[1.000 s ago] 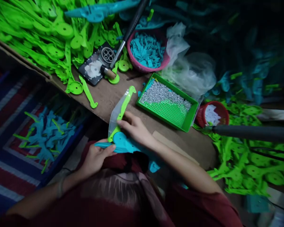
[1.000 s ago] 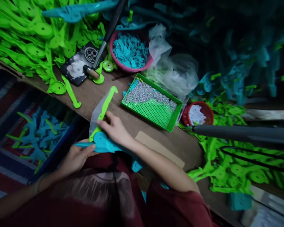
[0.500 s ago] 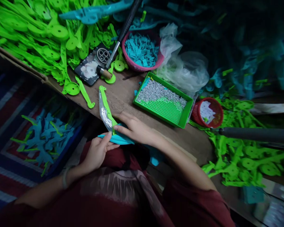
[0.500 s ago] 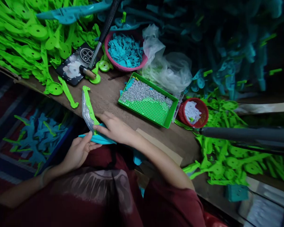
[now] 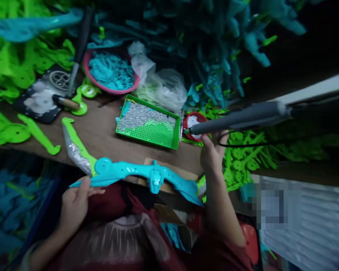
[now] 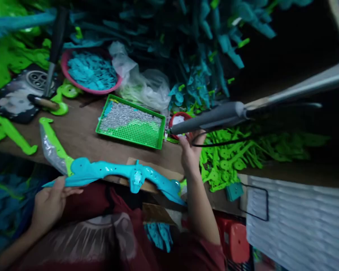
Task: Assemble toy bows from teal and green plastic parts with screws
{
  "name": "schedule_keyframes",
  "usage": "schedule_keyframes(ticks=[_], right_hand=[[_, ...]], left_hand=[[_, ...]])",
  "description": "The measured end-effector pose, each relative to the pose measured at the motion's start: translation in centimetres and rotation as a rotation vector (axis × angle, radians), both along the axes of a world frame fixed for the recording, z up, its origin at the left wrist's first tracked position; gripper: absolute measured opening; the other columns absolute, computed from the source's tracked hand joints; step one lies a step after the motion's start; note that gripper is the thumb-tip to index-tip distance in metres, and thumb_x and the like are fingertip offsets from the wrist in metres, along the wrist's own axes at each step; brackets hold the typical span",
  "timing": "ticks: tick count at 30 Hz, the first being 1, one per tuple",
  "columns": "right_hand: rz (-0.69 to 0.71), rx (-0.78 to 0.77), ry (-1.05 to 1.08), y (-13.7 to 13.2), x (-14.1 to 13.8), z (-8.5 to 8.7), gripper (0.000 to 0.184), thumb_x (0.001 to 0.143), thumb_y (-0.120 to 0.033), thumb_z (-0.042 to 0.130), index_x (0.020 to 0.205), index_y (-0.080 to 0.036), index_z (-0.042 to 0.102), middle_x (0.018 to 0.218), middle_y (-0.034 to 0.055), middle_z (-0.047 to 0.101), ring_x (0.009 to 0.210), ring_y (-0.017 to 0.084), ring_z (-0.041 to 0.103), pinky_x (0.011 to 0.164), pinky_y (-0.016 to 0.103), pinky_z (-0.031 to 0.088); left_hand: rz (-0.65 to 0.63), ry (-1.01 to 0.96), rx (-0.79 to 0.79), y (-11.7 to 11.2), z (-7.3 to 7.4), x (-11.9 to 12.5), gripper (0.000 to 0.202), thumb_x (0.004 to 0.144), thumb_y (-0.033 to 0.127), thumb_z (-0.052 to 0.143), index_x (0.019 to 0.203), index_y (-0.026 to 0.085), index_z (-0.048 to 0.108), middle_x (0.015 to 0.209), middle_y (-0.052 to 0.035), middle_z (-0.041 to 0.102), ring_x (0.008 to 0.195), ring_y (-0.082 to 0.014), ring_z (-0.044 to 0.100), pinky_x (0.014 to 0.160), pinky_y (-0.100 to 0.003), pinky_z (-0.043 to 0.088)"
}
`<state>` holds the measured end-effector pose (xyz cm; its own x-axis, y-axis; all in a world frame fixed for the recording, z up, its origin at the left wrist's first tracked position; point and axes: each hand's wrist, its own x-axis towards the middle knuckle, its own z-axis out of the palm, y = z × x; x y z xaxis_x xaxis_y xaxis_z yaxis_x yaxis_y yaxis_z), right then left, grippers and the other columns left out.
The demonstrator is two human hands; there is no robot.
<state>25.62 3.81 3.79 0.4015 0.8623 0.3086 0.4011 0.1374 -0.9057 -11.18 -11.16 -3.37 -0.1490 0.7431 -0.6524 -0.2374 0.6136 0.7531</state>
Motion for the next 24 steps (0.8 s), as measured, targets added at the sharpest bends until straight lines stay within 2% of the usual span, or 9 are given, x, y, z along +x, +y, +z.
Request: schedule_keyframes(ticks=[1,3,5,7,10,13,15,20,24], right_hand=[[0.097,0.016,-0.012,1.6,-0.2,0.7,0.059,0.068,-0.045,0.072,0.121,-0.028,0.051,0.110,0.0008,0.064,0.107,0.019,0.062,0.100,0.040,0.048],[0.255,0.046,-0.001,4.3,-1.4,2.2,0.066,0.074,-0.048,0.066,0.133,-0.031,0.041,0.105,0.0011,0.065,0.096,0.020,0.066,0.095,0.043,0.051],[0.377,0.053,0.033,6.2,-3.0,3.4,0.070,0.076,-0.048,0.064,0.138,-0.034,0.035,0.092,-0.0011,0.065,0.081,0.019,0.066,0.085,0.042,0.055],[0.437,0.087,0.054,7.3,-4.5,3.5,0.064,0.075,-0.048,0.065,0.132,-0.034,0.040,0.080,-0.0035,0.061,0.072,0.018,0.063,0.078,0.040,0.055],[0.347,0.135,0.037,8.2,-6.0,1.7,0.047,0.077,-0.055,0.058,0.117,-0.033,0.047,0.068,-0.0061,0.049,0.060,0.015,0.056,0.067,0.035,0.053],[0.163,0.105,0.026,8.5,-6.7,-1.2,0.043,0.081,-0.062,0.046,0.112,-0.032,0.043,0.059,-0.0091,0.035,0.047,0.013,0.045,0.054,0.032,0.046],[0.068,0.124,0.058,8.5,-6.5,-2.5,0.042,0.080,-0.060,0.046,0.109,-0.030,0.038,0.056,-0.0104,0.034,0.043,0.014,0.042,0.050,0.031,0.043],[-0.012,0.191,0.138,8.3,-5.5,-3.3,0.035,0.077,-0.048,0.049,0.102,-0.030,0.034,0.052,-0.0120,0.035,0.039,0.014,0.039,0.045,0.029,0.037],[-0.006,0.232,0.158,8.4,-5.2,-3.5,0.033,0.077,-0.046,0.049,0.101,-0.030,0.033,0.051,-0.0124,0.034,0.038,0.013,0.037,0.043,0.028,0.036]], left_hand=[[-0.063,0.019,0.020,0.1,0.1,-0.1,0.046,0.081,0.061,0.067,0.079,0.016,0.077,0.078,-0.0071,0.078,0.074,-0.0262,0.074,0.072,-0.031,0.061],[-0.125,0.055,0.051,0.4,0.5,0.1,0.050,0.082,0.067,0.062,0.073,0.020,0.076,0.076,-0.0057,0.078,0.070,-0.0264,0.073,0.066,-0.033,0.060],[-0.116,0.116,0.042,0.6,1.0,0.7,0.050,0.082,0.069,0.059,0.069,0.023,0.074,0.071,-0.0039,0.077,0.064,-0.0258,0.071,0.061,-0.034,0.058],[-0.090,0.164,0.032,0.7,1.3,1.3,0.049,0.082,0.070,0.057,0.068,0.026,0.074,0.068,-0.0028,0.076,0.059,-0.0256,0.068,0.058,-0.035,0.056],[-0.058,0.145,0.028,0.9,1.5,2.0,0.047,0.079,0.073,0.059,0.068,0.029,0.073,0.065,-0.0021,0.075,0.055,-0.0257,0.066,0.055,-0.036,0.054],[0.000,0.096,0.001,1.0,1.3,2.1,0.046,0.078,0.074,0.058,0.067,0.032,0.073,0.064,-0.0006,0.075,0.058,-0.0273,0.068,0.058,-0.037,0.056],[0.000,0.082,-0.026,1.0,1.2,1.9,0.048,0.079,0.075,0.054,0.063,0.033,0.073,0.066,-0.0009,0.076,0.065,-0.0296,0.071,0.066,-0.039,0.059],[-0.082,0.108,-0.016,0.9,0.8,1.4,0.043,0.075,0.073,0.057,0.064,0.036,0.076,0.080,-0.0015,0.079,0.084,-0.0352,0.073,0.084,-0.043,0.060],[-0.123,0.093,-0.018,0.7,0.2,0.6,0.037,0.077,0.070,0.056,0.069,0.041,0.077,0.080,0.0015,0.079,0.086,-0.0354,0.074,0.083,-0.044,0.060]])
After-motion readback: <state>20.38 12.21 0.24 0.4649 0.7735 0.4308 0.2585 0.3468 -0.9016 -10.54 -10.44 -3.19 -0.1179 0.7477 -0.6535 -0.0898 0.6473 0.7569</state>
